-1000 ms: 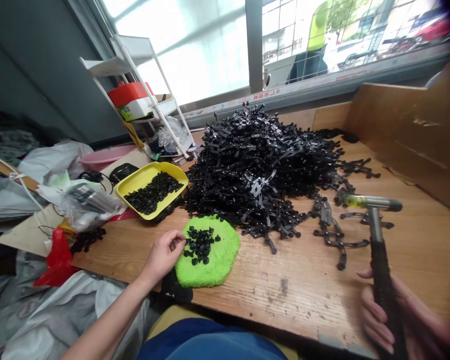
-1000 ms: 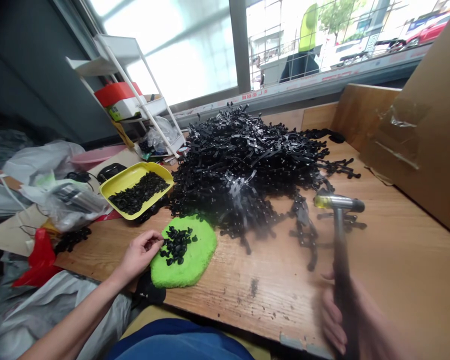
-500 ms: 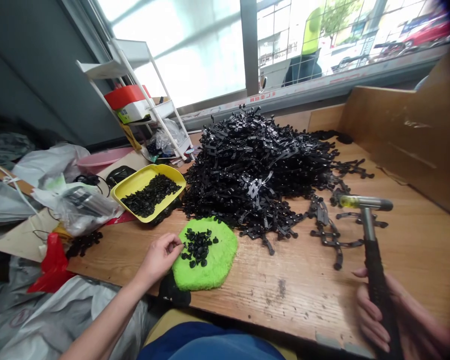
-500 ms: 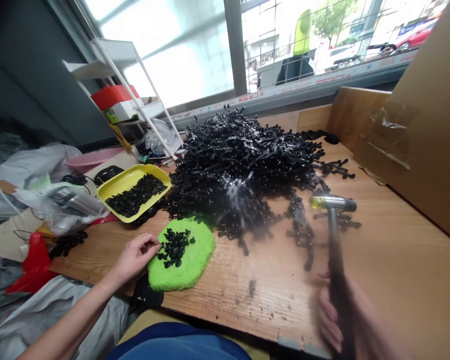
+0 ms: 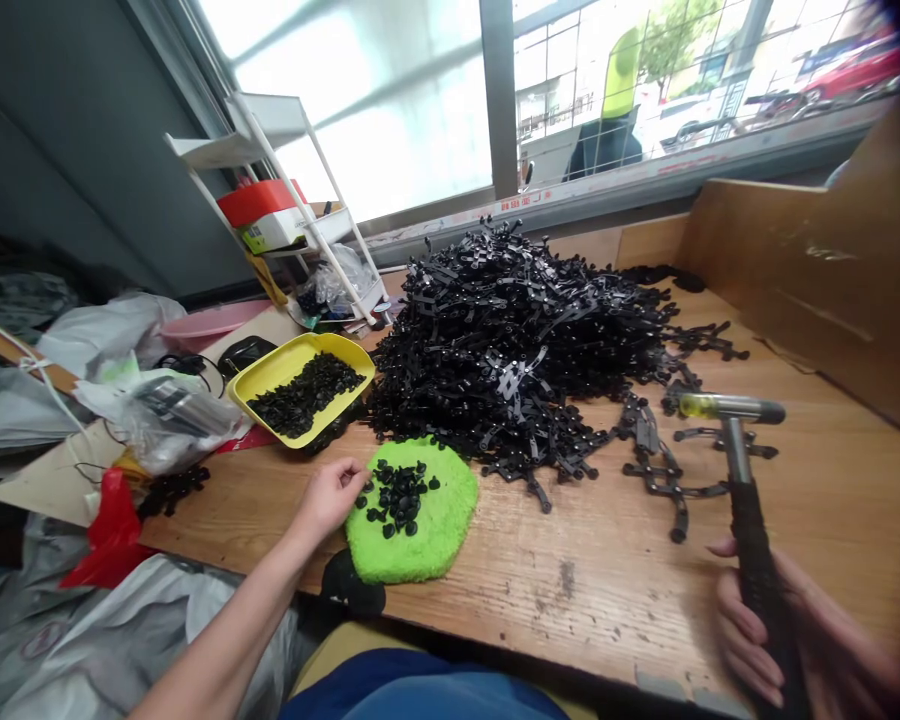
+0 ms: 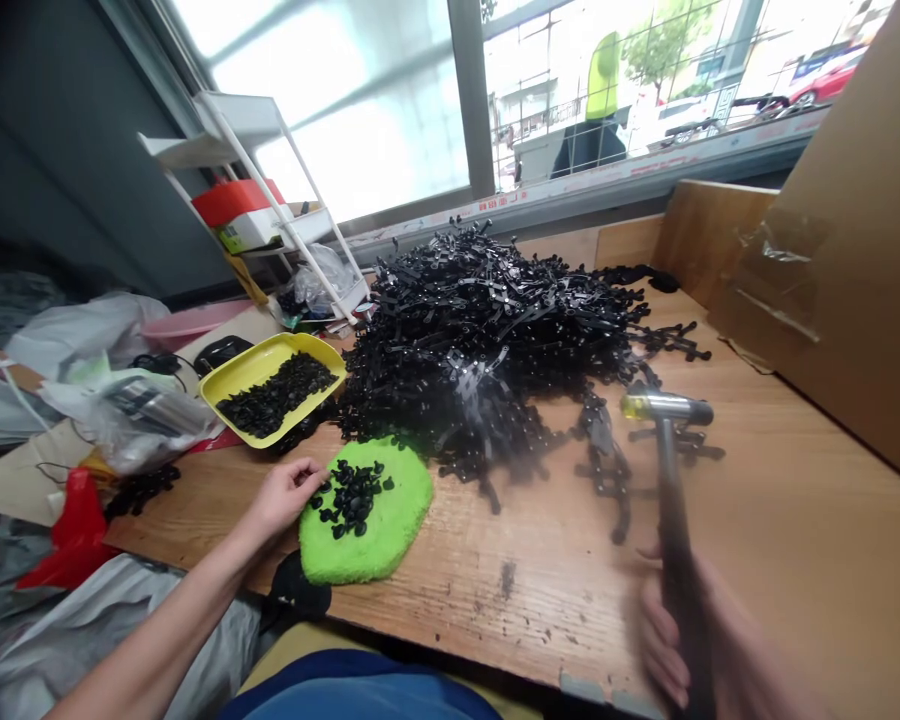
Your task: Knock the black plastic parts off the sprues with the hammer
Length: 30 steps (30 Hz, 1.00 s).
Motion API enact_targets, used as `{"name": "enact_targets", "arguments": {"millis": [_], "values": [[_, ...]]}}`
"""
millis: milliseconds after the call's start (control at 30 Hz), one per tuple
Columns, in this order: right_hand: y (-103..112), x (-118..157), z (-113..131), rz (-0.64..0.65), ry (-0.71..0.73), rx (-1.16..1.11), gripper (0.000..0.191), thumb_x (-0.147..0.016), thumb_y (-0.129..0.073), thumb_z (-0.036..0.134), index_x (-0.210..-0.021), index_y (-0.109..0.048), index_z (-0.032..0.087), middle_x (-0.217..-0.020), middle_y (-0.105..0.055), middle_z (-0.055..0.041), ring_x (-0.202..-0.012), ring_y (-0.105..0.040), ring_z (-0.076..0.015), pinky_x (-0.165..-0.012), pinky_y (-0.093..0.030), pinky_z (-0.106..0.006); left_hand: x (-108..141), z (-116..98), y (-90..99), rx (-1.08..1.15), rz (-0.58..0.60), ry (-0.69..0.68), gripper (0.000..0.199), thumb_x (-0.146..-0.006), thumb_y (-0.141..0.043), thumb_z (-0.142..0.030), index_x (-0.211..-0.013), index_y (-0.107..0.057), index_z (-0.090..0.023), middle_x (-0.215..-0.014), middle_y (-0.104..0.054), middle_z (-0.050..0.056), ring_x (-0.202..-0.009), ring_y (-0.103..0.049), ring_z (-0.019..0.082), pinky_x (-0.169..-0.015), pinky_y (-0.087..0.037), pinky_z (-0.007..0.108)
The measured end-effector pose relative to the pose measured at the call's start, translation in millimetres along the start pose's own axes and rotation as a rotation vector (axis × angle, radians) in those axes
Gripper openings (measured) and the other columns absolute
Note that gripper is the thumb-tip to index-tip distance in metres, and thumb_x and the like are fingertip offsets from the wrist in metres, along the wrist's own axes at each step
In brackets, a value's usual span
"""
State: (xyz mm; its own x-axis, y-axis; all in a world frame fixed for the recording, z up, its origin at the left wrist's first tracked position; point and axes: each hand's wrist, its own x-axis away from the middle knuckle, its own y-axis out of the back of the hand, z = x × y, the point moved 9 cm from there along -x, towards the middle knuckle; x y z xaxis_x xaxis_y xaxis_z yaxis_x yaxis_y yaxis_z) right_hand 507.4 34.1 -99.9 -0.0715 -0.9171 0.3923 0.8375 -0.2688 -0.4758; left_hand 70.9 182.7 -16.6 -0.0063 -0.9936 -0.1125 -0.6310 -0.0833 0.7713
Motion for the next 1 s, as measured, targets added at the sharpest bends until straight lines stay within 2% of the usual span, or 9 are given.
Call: {"name": "enact_targets", "arguments": {"millis": [133, 200, 300, 467, 600, 767, 900, 1000], "values": [[-4, 2, 2, 0.011, 0.003, -0.035, 0.049, -0.057, -0.07, 0.061, -0.092, -0.047, 0.034, -0.048, -0.042, 0.0048, -0.029, -0.037, -0.0102, -0.027, -0.033, -0.021, -3, 4, 1.4, 0.112, -0.061, 0.016, 0.028, -0.073, -0.057, -0.042, -0.077, -0.063, -0.015, -0.066, -0.061, 0.002, -0.06, -0.053, 0.015, -0.057, -0.039, 0.023], [-7, 4, 3, 0.016, 0.018, -0.038, 0.051, -0.056, -0.072, 0.06, -0.092, -0.048, 0.034, -0.049, -0.042, 0.0046, -0.029, -0.037, -0.01, -0.027, -0.033, -0.021, -4, 2, 0.0, 0.161, -0.056, 0.011, 0.029, -0.071, -0.059, -0.041, -0.079, -0.065, -0.014, -0.067, -0.063, 0.003, -0.061, -0.055, 0.016, -0.057, -0.041, 0.024], [-8, 6, 4, 0.02, 0.029, -0.045, 0.05, -0.057, -0.072, 0.058, -0.093, -0.048, 0.034, -0.05, -0.042, 0.0044, -0.03, -0.037, -0.0099, -0.028, -0.032, -0.021, -6, -4, -1.7, 0.16, -0.039, -0.025, 0.026, -0.067, -0.063, -0.039, -0.073, -0.067, -0.014, -0.064, -0.063, 0.003, -0.06, -0.056, 0.016, -0.057, -0.043, 0.024], [-2, 4, 0, 0.015, 0.015, -0.051, 0.046, -0.061, -0.069, 0.058, -0.094, -0.048, 0.034, -0.051, -0.042, 0.004, -0.031, -0.038, -0.0104, -0.028, -0.033, -0.021, -5, -8, 7.1, 0.094, -0.122, -0.057, 0.022, -0.065, -0.063, -0.037, -0.066, -0.066, -0.015, -0.06, -0.062, 0.002, -0.056, -0.053, 0.015, -0.055, -0.041, 0.023], [1, 1, -4, 0.028, 0.004, -0.073, 0.052, -0.057, -0.07, 0.062, -0.095, -0.047, 0.034, -0.05, -0.042, 0.0042, -0.03, -0.037, -0.0109, -0.027, -0.033, -0.022, -5, -6, 6.8, 0.113, -0.084, -0.035, 0.025, -0.067, -0.062, -0.039, -0.068, -0.066, -0.015, -0.062, -0.063, 0.002, -0.058, -0.054, 0.015, -0.056, -0.042, 0.023], [-2, 2, -1, 0.027, 0.004, -0.051, 0.053, -0.056, -0.071, 0.06, -0.094, -0.046, 0.034, -0.05, -0.042, 0.0044, -0.031, -0.037, -0.0103, -0.028, -0.034, -0.022, -13, -6, 5.8, 0.154, -0.078, -0.011, 0.029, -0.071, -0.059, -0.041, -0.08, -0.068, -0.014, -0.072, -0.067, 0.004, -0.063, -0.057, 0.016, -0.059, -0.043, 0.025], [-2, 5, 0, 0.004, 0.007, -0.038, 0.055, -0.053, -0.072, 0.061, -0.093, -0.047, 0.034, -0.05, -0.042, 0.0045, -0.031, -0.036, -0.0102, -0.027, -0.033, -0.022, -24, -13, -4.8, 0.073, -0.023, -0.054, 0.024, -0.07, -0.06, -0.038, -0.073, -0.067, -0.015, -0.07, -0.066, 0.004, -0.061, -0.056, 0.016, -0.061, -0.043, 0.026], [-3, 6, 1, -0.008, 0.014, -0.031, 0.054, -0.054, -0.071, 0.061, -0.093, -0.047, 0.033, -0.05, -0.041, 0.0042, -0.031, -0.036, -0.0102, -0.027, -0.032, -0.021, -21, -15, -1.4, 0.079, -0.042, -0.049, 0.025, -0.072, -0.059, -0.038, -0.074, -0.066, -0.015, -0.072, -0.066, 0.004, -0.063, -0.056, 0.016, -0.062, -0.043, 0.026]]}}
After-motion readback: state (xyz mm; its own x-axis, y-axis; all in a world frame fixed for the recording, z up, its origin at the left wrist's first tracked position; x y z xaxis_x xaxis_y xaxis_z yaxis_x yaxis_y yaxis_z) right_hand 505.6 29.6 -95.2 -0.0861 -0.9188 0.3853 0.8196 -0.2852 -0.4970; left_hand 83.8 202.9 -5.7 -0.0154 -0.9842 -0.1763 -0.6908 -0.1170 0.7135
